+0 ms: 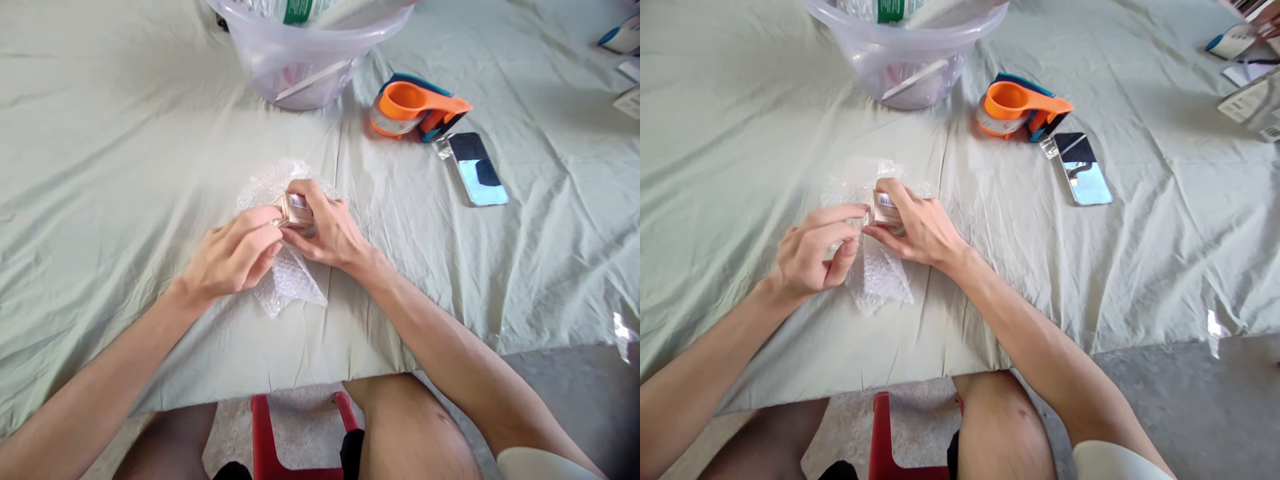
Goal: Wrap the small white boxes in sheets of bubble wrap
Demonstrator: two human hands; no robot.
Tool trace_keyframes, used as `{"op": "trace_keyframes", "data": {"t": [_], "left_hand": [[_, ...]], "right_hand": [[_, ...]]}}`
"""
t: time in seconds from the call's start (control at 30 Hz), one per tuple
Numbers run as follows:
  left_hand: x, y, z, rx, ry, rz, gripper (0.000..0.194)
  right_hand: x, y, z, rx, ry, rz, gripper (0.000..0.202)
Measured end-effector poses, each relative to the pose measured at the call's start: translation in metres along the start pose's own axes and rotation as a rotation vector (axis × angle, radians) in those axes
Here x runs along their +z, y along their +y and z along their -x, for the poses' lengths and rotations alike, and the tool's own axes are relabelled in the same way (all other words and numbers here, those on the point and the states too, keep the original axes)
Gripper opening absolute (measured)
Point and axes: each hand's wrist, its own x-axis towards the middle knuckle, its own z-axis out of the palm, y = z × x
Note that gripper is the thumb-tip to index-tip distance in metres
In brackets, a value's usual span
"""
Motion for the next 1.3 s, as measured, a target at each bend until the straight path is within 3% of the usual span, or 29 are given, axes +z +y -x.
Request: {"op": "trace_keyframes", "data": {"t": [0.07, 0.2, 0.3, 0.43, 0.53, 0.7, 0.8, 0.9, 0.97, 1.07, 1.13, 1.3], "left_hand": [[-0.001, -0.002, 0.002, -0.108, 0.018, -0.029, 0.019], [-0.007, -0.007, 0.004, -0.353, -0.058, -0.093, 0.045], [-0.008, -0.011, 0.004, -0.475, -0.101, -0.172, 0.041], [-0.005, -0.016, 0.004, -0.436, -0.255, -0.332, 0.022], [-0.004, -0.017, 0.003, -0.428, -0.425, -0.348, 0.030], [-0.004, -0.013, 0.003, -0.449, -0.563, -0.224, 0.046], [-0.001, -0.008, 0.008, -0.509, -0.649, -0.128, 0.076], [0.004, -0.003, 0.013, -0.572, -0.693, -0.123, 0.098], [0.006, 0.000, 0.016, -0.607, -0.693, -0.134, 0.102], [0.009, 0.003, 0.016, -0.644, -0.693, -0.140, 0.101], [0.010, 0.005, 0.016, -0.667, -0.711, -0.151, 0.102], [0.010, 0.006, 0.013, -0.690, -0.726, -0.168, 0.102]], "right_hand": [[0.003, 0.003, -0.001, 0.011, 0.056, -0.043, 0.062], [0.007, 0.009, -0.003, 0.001, 0.149, -0.131, 0.065], [0.004, 0.010, -0.004, 0.023, 0.204, -0.229, 0.061], [0.000, 0.012, -0.005, 0.139, 0.238, -0.462, 0.055], [0.002, 0.015, -0.007, 0.190, 0.329, -0.613, 0.062], [0.006, 0.021, -0.015, 0.254, 0.456, -0.670, 0.070], [0.004, 0.025, -0.019, 0.297, 0.440, -0.770, 0.076], [-0.001, 0.027, -0.017, 0.352, 0.320, -0.834, 0.081], [-0.005, 0.026, -0.015, 0.316, 0.227, -0.728, 0.076], [-0.008, 0.021, -0.011, 0.095, 0.156, -0.483, 0.069], [-0.007, 0.017, -0.010, 0.005, 0.126, -0.438, 0.069], [-0.007, 0.014, -0.010, 0.085, 0.091, -0.513, 0.066]]}}
